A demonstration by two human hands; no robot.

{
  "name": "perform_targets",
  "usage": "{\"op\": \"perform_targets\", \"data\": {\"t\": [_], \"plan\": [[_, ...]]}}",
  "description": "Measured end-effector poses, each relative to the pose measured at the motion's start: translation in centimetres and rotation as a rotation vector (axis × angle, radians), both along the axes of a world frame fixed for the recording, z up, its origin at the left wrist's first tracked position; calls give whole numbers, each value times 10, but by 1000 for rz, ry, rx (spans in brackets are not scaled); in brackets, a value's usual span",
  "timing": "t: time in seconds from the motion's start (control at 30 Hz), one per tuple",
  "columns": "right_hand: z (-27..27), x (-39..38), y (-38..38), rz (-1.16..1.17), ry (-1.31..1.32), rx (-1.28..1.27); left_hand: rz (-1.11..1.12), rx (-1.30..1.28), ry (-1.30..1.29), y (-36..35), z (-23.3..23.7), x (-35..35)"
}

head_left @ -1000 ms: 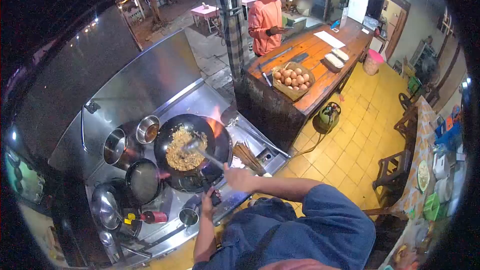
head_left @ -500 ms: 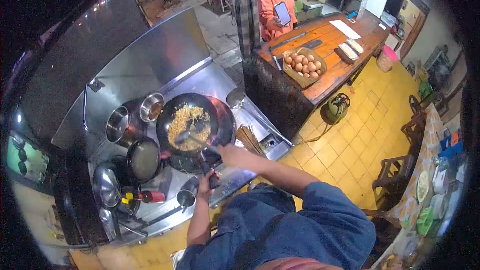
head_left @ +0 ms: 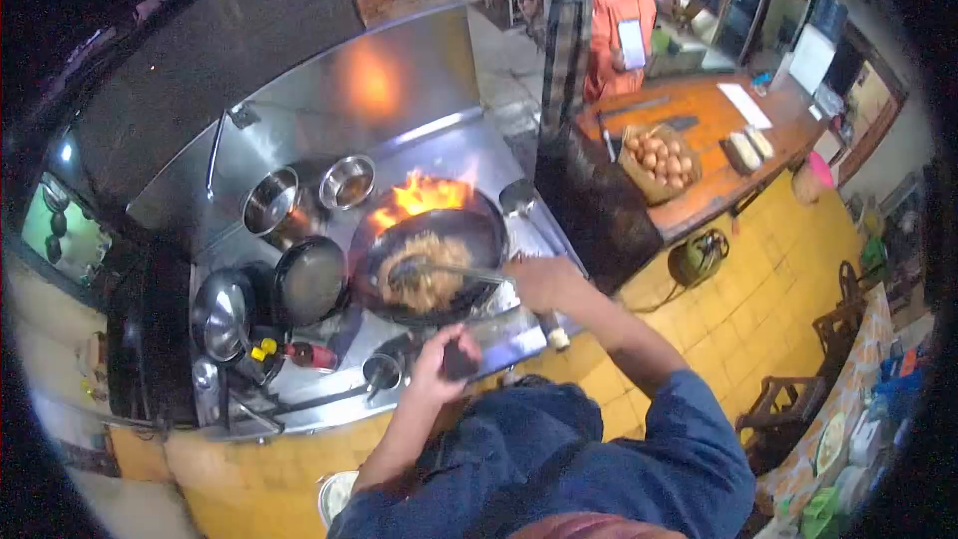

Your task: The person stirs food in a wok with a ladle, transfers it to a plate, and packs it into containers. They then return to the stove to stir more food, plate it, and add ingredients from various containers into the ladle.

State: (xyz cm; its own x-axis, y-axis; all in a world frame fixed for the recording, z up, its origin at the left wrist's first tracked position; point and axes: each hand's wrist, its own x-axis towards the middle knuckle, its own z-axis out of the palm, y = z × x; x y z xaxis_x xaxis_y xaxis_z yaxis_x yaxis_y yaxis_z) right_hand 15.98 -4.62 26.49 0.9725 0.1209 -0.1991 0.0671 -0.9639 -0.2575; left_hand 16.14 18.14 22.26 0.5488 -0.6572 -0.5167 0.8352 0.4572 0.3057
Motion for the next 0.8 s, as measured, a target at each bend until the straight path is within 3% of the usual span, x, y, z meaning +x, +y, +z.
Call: {"op": "perform_targets", "data": {"t": [0.03, 0.13, 0.17, 0.23, 0.27, 0.3, 0.33, 0.37, 0.4, 0.43, 0.5, 0.53, 0.6, 0.67, 0.7, 0.77, 0.8], "plan": [[7, -4, -1, -13, 58, -41, -48, -80, 134, 3, -1, -3], [14, -25, 4, 37, 46, -40, -112, 24, 66, 27, -73, 28], [14, -25, 3, 12, 50, -41, 4, 76, 36, 27, -99, 29], [1, -25, 13, 65, 99, -71, 8, 216, 85, 26, -134, 32], [-32, -24, 9, 64, -21, -37, -16, 293, 34, 18, -91, 10], [-31, -32, 15, 48, -32, -17, -34, 366, -20, 6, -43, -19], [-24, -34, 18, 44, -75, -68, -129, 383, -61, 7, -39, -26], [-20, -35, 19, 40, -121, -124, -162, 147, 197, 6, -34, -34], [-55, -36, 15, 49, -289, -75, -198, 297, 62, 7, -26, -28], [-59, -38, 11, 55, -281, -73, -227, 440, -60, 6, -21, -23], [-66, -45, 9, 159, -483, -248, -158, 119, -83, 20, -55, 12], [-66, -53, 5, 207, -633, -491, -105, 175, -130, 19, -81, 23], [-98, -39, -6, 40, -411, -495, -48, 242, -126, 27, -89, 15], [-54, -23, -22, -111, -116, -75, -59, 154, 63, 18, -65, -11], [-45, -13, -39, -89, -17, 86, -159, 270, 3, 18, -34, -27], [-14, -1, -47, -123, 146, 365, -177, 216, 115, 16, -33, -33], [-19, 11, -42, -217, 242, 353, -161, 243, 111, 15, -45, -21]]}}
